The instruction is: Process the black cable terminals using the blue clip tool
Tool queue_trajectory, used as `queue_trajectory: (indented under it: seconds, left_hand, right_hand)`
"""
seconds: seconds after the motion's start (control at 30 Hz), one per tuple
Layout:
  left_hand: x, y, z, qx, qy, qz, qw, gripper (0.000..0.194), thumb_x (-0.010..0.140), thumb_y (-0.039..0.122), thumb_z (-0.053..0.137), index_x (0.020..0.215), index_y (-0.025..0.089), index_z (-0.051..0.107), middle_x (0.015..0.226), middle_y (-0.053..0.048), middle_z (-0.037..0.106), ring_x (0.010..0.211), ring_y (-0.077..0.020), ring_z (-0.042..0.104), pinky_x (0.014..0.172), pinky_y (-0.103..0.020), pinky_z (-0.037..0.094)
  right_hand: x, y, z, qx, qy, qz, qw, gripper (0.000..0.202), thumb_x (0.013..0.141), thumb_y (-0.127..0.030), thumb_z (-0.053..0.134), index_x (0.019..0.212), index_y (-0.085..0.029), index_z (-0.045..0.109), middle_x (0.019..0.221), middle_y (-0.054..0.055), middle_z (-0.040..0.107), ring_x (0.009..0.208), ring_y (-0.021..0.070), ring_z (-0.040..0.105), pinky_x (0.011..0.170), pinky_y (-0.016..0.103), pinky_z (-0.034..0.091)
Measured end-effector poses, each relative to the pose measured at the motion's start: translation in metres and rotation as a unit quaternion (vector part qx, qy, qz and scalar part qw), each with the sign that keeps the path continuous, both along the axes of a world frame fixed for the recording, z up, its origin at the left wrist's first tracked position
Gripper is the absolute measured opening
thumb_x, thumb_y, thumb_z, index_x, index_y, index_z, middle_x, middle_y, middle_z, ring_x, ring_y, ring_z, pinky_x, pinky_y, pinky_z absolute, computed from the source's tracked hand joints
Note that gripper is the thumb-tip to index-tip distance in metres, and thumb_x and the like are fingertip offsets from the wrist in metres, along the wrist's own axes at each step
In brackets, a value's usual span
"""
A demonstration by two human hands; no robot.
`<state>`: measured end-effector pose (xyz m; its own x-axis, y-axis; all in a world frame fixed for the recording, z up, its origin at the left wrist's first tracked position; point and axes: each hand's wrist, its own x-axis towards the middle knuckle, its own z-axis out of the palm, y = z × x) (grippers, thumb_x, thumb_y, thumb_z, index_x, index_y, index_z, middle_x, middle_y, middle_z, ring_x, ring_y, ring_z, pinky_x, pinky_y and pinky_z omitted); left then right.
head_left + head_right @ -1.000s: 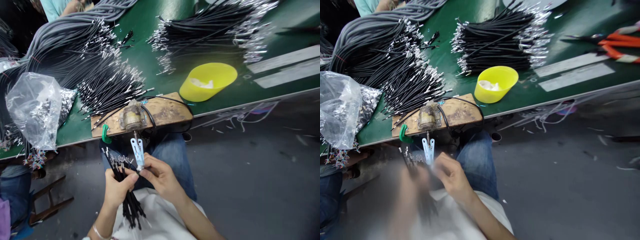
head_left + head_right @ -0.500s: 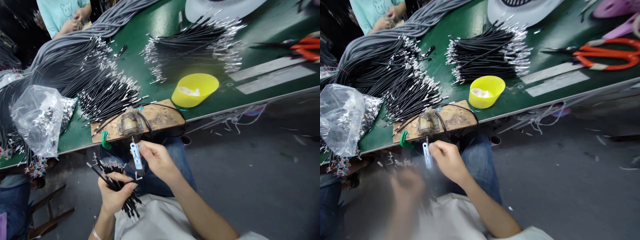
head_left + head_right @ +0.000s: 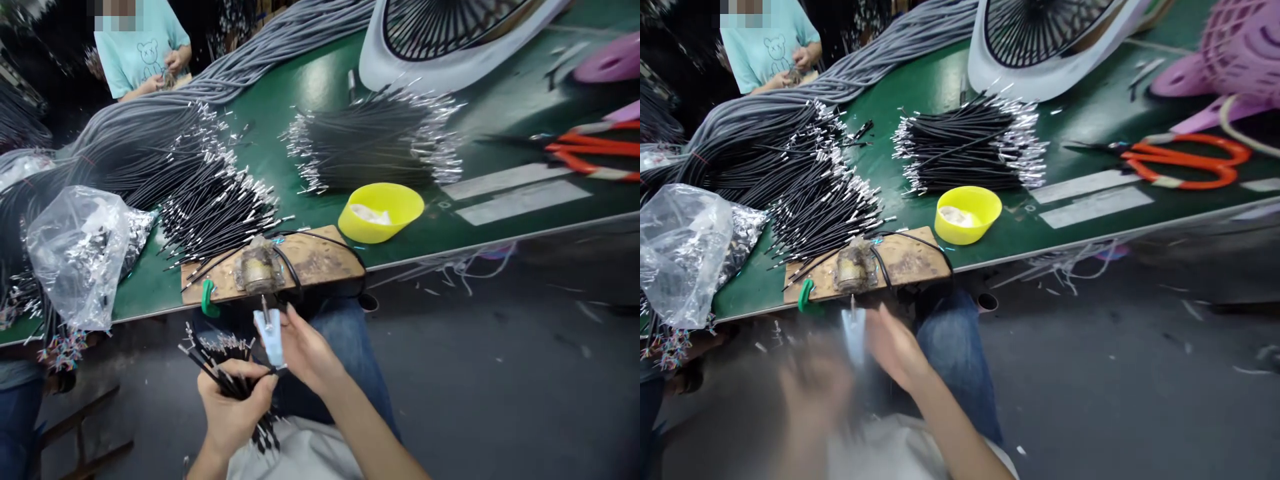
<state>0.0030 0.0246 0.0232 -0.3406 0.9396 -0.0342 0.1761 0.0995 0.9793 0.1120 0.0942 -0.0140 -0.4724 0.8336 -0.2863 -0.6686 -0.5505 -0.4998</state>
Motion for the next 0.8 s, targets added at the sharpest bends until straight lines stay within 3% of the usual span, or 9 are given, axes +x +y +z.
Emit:
queue_trajectory:
  seconds: [0.1, 0.2, 0.27, 0.33, 0.4, 0.47, 0.57, 0.7, 0.8]
  left_hand:
    - [-0.002, -0.005, 0.0, -0.018, 0.002, -0.01, 1.0, 0.004, 0.061, 0.016, 0.072, 0.058, 0.018, 0.073, 0.055, -0.004, 0.07, 0.049, -0.0181, 0.063, 0.052, -0.027, 0.052]
    - [-0.004, -0.008, 0.0, -0.049, 0.009, -0.028, 0.998, 0.007, 0.064, 0.016, 0.069, 0.063, 0.018, 0.075, 0.062, -0.005, 0.073, 0.056, -0.0193, 0.066, 0.058, -0.027, 0.053]
    - [-0.004, -0.007, 0.0, -0.077, 0.016, -0.046, 0.996, 0.014, 0.07, 0.016, 0.064, 0.07, 0.018, 0.077, 0.068, -0.005, 0.074, 0.051, -0.0162, 0.064, 0.053, -0.025, 0.052]
    - [-0.003, -0.007, 0.001, -0.101, 0.022, -0.069, 0.992, 0.018, 0.073, 0.014, 0.059, 0.073, 0.017, 0.078, 0.063, -0.003, 0.071, 0.043, -0.013, 0.059, 0.047, -0.022, 0.049]
    - [0.0, -0.006, 0.002, -0.115, 0.029, -0.091, 0.989, 0.017, 0.071, 0.012, 0.061, 0.066, 0.015, 0.076, 0.053, 0.0, 0.066, 0.047, -0.0138, 0.06, 0.051, -0.022, 0.05]
    - [0.002, -0.006, 0.001, -0.122, 0.036, -0.099, 0.987, 0.017, 0.067, 0.011, 0.063, 0.053, 0.014, 0.071, 0.048, 0.001, 0.061, 0.054, -0.0162, 0.062, 0.058, -0.023, 0.051]
    - [0.004, -0.009, -0.003, -0.128, 0.044, -0.066, 0.989, 0.018, 0.068, 0.017, 0.065, 0.051, 0.013, 0.067, 0.052, 0.0, 0.063, 0.056, -0.0162, 0.06, 0.058, -0.024, 0.05]
    - [0.003, -0.013, -0.011, -0.134, 0.029, -0.017, 0.99, 0.012, 0.066, 0.024, 0.069, 0.064, 0.012, 0.069, 0.054, -0.002, 0.064, 0.05, -0.0136, 0.055, 0.052, -0.024, 0.048]
    - [0.001, -0.014, -0.013, -0.135, 0.005, -0.011, 0.991, 0.02, 0.07, 0.028, 0.066, 0.058, 0.012, 0.066, 0.045, 0.0, 0.056, 0.042, -0.0098, 0.048, 0.043, -0.022, 0.042]
  right_hand:
    - [0.012, -0.006, -0.019, 0.01, -0.053, -0.039, 0.998, 0.039, 0.069, -0.057, 0.067, 0.074, -0.019, 0.069, 0.064, 0.003, 0.063, 0.057, 0.0148, 0.055, 0.054, 0.027, 0.044]
    - [0.023, -0.02, -0.022, 0.069, -0.198, -0.112, 0.971, 0.031, 0.07, -0.049, 0.069, 0.07, -0.018, 0.066, 0.058, 0.0, 0.056, 0.053, 0.0132, 0.048, 0.05, 0.025, 0.039]
    - [0.026, -0.031, -0.013, 0.15, -0.301, -0.162, 0.928, 0.025, 0.075, -0.04, 0.067, 0.064, -0.019, 0.062, 0.056, -0.001, 0.052, 0.053, 0.013, 0.045, 0.049, 0.025, 0.037]
    - [0.025, -0.04, 0.0, 0.262, -0.379, -0.204, 0.864, 0.02, 0.078, -0.029, 0.065, 0.061, -0.02, 0.06, 0.055, -0.001, 0.051, 0.055, 0.0138, 0.045, 0.052, 0.027, 0.037]
    - [0.021, -0.045, 0.012, 0.368, -0.426, -0.204, 0.801, 0.012, 0.077, -0.022, 0.065, 0.065, -0.02, 0.062, 0.058, 0.0, 0.054, 0.059, 0.0158, 0.047, 0.057, 0.029, 0.039]
    - [0.016, -0.046, 0.021, 0.433, -0.444, -0.175, 0.765, 0.008, 0.079, -0.018, 0.062, 0.071, -0.021, 0.063, 0.063, 0.001, 0.057, 0.062, 0.0174, 0.048, 0.059, 0.031, 0.04]
    - [0.01, -0.043, 0.024, 0.45, -0.458, -0.162, 0.749, 0.016, 0.082, -0.012, 0.054, 0.069, -0.021, 0.057, 0.062, 0.0, 0.052, 0.061, 0.0167, 0.047, 0.059, 0.031, 0.04]
    - [0.0, -0.044, 0.013, 0.425, -0.483, -0.249, 0.724, 0.024, 0.081, -0.009, 0.052, 0.062, -0.021, 0.045, 0.057, -0.002, 0.042, 0.057, 0.0153, 0.041, 0.055, 0.03, 0.036]
    - [-0.008, -0.047, 0.002, 0.389, -0.461, -0.306, 0.737, 0.022, 0.081, -0.009, 0.052, 0.063, -0.021, 0.048, 0.057, -0.002, 0.042, 0.057, 0.0152, 0.041, 0.051, 0.028, 0.035]
